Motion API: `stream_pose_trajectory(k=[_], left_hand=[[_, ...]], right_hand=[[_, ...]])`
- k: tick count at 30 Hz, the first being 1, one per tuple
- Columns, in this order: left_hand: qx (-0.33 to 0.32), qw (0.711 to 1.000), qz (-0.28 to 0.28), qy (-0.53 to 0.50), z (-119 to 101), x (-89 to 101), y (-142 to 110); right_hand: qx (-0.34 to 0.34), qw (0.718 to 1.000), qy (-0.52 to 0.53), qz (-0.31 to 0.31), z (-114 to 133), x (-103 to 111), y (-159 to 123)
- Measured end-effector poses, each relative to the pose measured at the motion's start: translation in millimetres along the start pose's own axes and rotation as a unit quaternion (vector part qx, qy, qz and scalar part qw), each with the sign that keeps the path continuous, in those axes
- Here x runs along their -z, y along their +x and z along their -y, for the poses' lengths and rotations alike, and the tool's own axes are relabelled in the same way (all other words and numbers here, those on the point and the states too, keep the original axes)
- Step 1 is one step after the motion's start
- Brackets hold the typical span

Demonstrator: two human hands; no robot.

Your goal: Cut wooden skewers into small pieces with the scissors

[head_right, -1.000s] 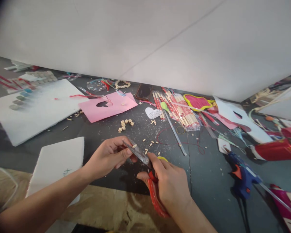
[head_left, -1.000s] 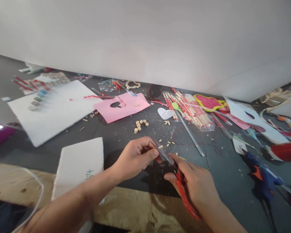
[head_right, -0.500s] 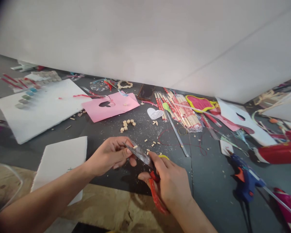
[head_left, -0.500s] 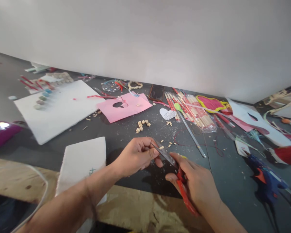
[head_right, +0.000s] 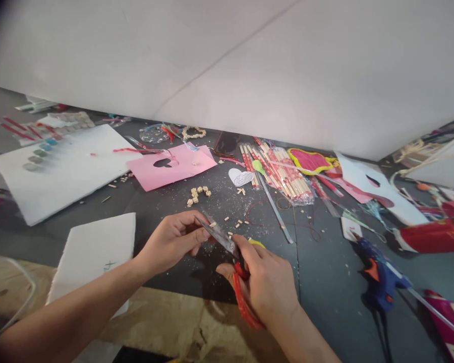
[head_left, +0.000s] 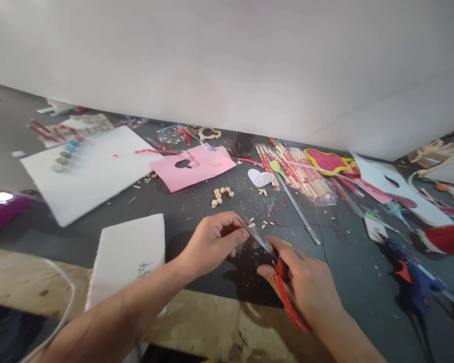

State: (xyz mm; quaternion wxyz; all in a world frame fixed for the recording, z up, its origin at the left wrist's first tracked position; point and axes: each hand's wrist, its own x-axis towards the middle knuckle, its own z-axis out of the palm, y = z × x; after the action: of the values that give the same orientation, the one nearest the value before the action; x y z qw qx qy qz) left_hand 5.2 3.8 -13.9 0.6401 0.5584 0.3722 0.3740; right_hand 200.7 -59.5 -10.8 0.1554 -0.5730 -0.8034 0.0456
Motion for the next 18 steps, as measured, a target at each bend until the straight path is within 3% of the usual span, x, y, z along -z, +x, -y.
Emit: stream_pose_trajectory(k=[8,18], left_hand=[[0.017,0.999,0.031,-0.020,-2.7,2.8,0.5],[0.025,0.998,0.023,-0.050,-0.5,-2.8,0.7]], right_hand=[[-0.004,1.000,-0.005,0.031,0.3,5.3,1.3],[0.024,0.999,-0.036,-0.004,-2.2,-0.7,-0.2]])
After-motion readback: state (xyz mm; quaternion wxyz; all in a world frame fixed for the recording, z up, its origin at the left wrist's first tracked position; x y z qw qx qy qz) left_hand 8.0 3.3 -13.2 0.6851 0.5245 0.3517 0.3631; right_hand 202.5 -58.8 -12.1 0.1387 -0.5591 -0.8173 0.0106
